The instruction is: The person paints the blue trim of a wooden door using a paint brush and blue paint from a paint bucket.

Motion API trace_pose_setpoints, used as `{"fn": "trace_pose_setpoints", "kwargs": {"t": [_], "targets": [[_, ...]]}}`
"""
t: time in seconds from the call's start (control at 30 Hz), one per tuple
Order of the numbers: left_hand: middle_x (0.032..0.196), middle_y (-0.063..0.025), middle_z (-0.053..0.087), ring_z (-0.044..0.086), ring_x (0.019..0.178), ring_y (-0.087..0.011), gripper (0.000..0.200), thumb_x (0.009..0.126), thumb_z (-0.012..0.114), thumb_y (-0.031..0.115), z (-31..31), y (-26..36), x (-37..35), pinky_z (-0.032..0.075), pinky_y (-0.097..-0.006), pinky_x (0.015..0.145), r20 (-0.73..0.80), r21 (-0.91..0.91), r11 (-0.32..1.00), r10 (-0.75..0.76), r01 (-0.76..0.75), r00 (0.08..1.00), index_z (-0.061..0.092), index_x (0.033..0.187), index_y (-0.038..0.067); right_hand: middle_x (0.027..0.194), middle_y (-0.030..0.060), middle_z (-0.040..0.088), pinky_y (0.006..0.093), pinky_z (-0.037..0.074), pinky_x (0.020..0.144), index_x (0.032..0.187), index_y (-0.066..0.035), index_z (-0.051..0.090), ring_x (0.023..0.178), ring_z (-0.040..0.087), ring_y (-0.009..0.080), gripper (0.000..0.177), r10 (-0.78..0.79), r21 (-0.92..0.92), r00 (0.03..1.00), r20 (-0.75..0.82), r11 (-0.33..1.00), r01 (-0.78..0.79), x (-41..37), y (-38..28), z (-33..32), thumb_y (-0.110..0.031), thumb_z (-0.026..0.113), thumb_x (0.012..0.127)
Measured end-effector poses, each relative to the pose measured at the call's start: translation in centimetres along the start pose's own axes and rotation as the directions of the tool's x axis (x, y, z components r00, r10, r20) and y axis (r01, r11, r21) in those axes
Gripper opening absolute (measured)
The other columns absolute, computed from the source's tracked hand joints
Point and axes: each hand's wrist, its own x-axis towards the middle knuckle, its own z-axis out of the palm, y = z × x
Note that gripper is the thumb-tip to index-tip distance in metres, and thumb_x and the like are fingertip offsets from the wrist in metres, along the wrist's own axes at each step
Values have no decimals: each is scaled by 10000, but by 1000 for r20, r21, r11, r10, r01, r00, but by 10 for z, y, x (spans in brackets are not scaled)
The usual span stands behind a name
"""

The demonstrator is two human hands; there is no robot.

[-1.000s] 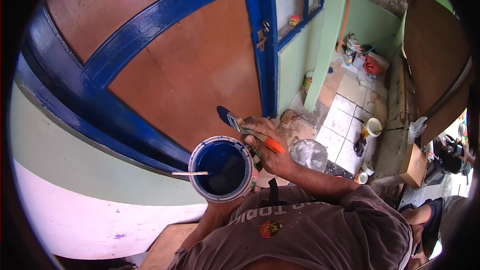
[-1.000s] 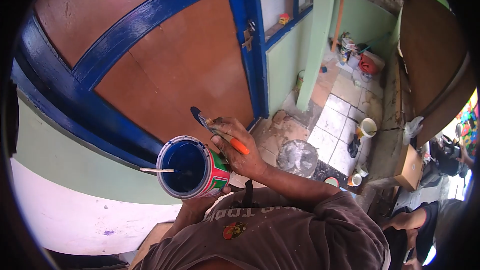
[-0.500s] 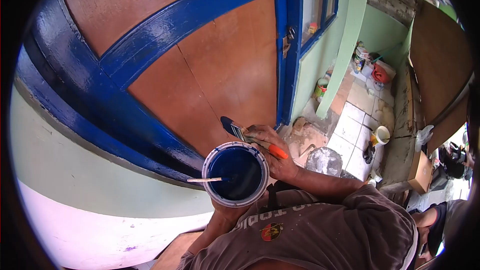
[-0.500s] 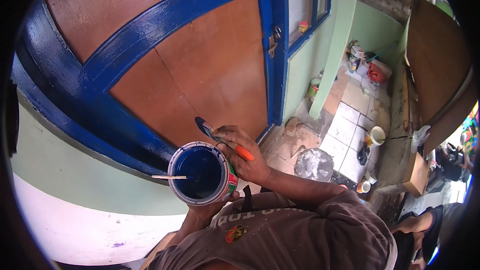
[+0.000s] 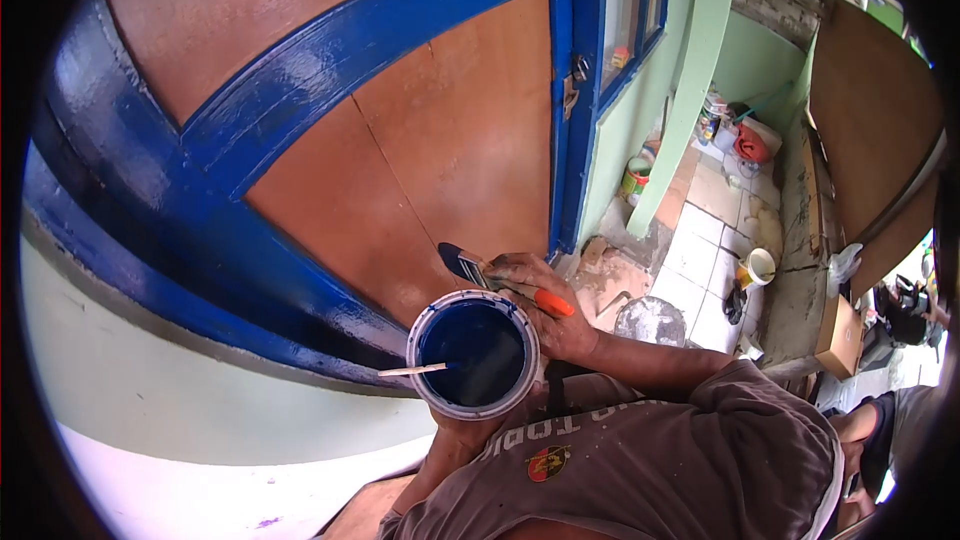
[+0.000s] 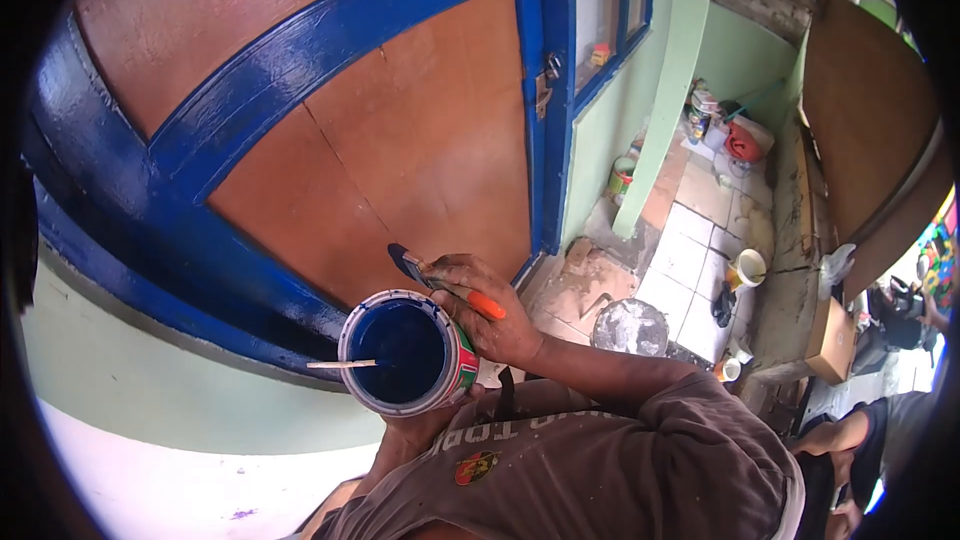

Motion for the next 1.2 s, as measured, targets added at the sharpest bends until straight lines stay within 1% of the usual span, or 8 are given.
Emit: {"fn": "trace_pose_setpoints", "kwargs": {"t": [0.4,0.63,0.77,0.83,0.9,0.97,1.1,1.2], "targets": [[1405,-35,611,567,1300,-207,712,871,780,549,3,10,44,440,-417,1130,61,116,993,7,-14,998,543,1437,186,1255,216,640,424,514,982,1263,-12,640,1168,633,376,286,18,-22,995,-95,1000,-20,13,30,-30,-94,693,994],[1357,-39,638,591,1263,-200,684,858,817,510,31,22,92,461,-395,1106,84,205,977,42,-58,996,575,1400,171,1282,217,617,410,506,1002,1244,0,656,1179,632,353,270,54,92,988,-143,995,-41,33,57,-75,-95,695,995],[1329,-42,653,605,1242,-197,667,850,839,487,66,29,135,473,-382,1092,121,364,918,119,-155,986,593,1379,163,1286,212,618,396,492,1028,1249,13,663,1198,628,339,280,82,135,989,-125,989,-65,51,72,-116,-87,697,990],[1351,-36,667,605,1273,-193,637,850,841,500,81,43,153,468,-379,1103,159,559,797,166,-228,973,637,1362,181,1283,217,640,392,488,1041,1240,28,666,1213,633,338,275,65,163,992,-109,986,-46,61,81,-136,-74,695,987],[1307,-43,688,639,1221,-194,639,818,879,470,104,54,168,501,-359,1062,-1,288,951,115,-110,993,654,1319,143,1281,220,653,394,490,1041,1230,28,673,1216,639,338,265,62,186,995,-82,982,-46,68,96,-155,-75,697,986],[1291,-69,692,666,1178,-192,681,759,941,415,115,77,186,541,-334,1005,-55,290,954,91,-71,994,655,1282,84,1282,222,666,393,495,1041,1227,32,682,1215,650,331,270,52,249,996,-67,968,-34,82,107,-168,-87,705,986],[1314,-74,675,659,1187,-211,715,767,912,451,137,89,203,542,-354,990,-109,290,956,83,-48,991,628,1309,80,1284,222,665,381,523,1001,1275,48,659,1158,678,296,318,6,177,998,65,984,-18,104,116,-194,-124,691,1009],[1331,-78,662,653,1194,-225,741,773,890,479,140,89,206,543,-370,980,-144,268,963,84,-43,986,609,1329,78,1298,190,660,366,563,930,1299,49,641,1056,710,242,341,224,390,968,109,886,-249,118,119,-198,-155,678,1027]]}}
